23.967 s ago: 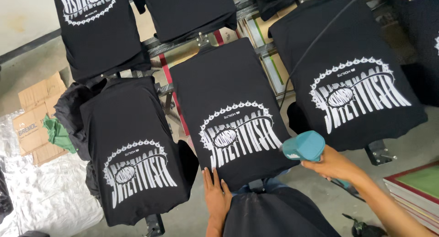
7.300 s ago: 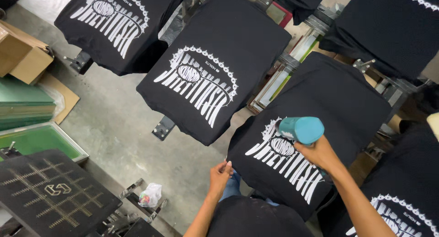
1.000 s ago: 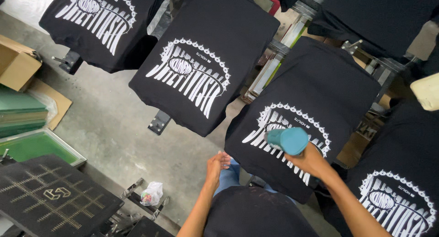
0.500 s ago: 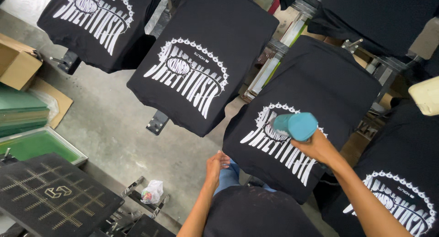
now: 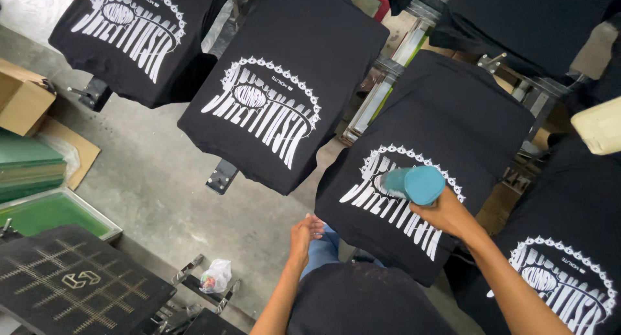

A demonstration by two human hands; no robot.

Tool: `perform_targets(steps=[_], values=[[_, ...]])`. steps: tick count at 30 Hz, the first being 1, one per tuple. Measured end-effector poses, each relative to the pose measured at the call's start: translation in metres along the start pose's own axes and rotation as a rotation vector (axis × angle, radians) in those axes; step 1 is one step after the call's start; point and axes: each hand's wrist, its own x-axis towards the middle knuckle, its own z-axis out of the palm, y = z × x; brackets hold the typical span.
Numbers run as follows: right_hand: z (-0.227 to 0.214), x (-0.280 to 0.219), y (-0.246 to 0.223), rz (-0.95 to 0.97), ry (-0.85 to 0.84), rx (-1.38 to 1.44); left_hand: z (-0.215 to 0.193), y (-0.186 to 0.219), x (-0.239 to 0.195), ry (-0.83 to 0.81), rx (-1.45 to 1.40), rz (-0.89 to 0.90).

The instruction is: The person uses a handheld heat gun to apply heat to the white graphic print on several black t-shirts laid out on a heat press machine. The person moves the heat gun over the design on each shirt sequentially.

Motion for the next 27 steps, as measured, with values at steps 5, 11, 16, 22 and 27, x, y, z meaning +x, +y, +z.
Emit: perform_targets(steps=[5, 11, 16, 22, 27], values=[[-0.003, -0.019, -0.024, 0.033, 0.053, -0.030, -0.001, -0.004, 0.003, -0.007, -0.005, -0.015], [-0.002, -0.008, -0.002, -0.036, 0.089, -0.014, -0.003, -0.011, 0.009, -0.006, 0.008, -0.011], [-0.004, -0.010, 0.014, 0.044, -0.028, 0.038, 0.000, -0.002, -0.003, 0.009, 0.005, -0.012], [-0.002, 0.004, 0.049, 0.013, -0.046, 0.093, 0.001, -0.004, -0.002, 0.006, 0.025, -0.002], [0.000, -0.004, 0.039, -0.054, 0.098, 0.055, 0.002, -0.010, 0.003, -0.009, 0.023, -0.003]])
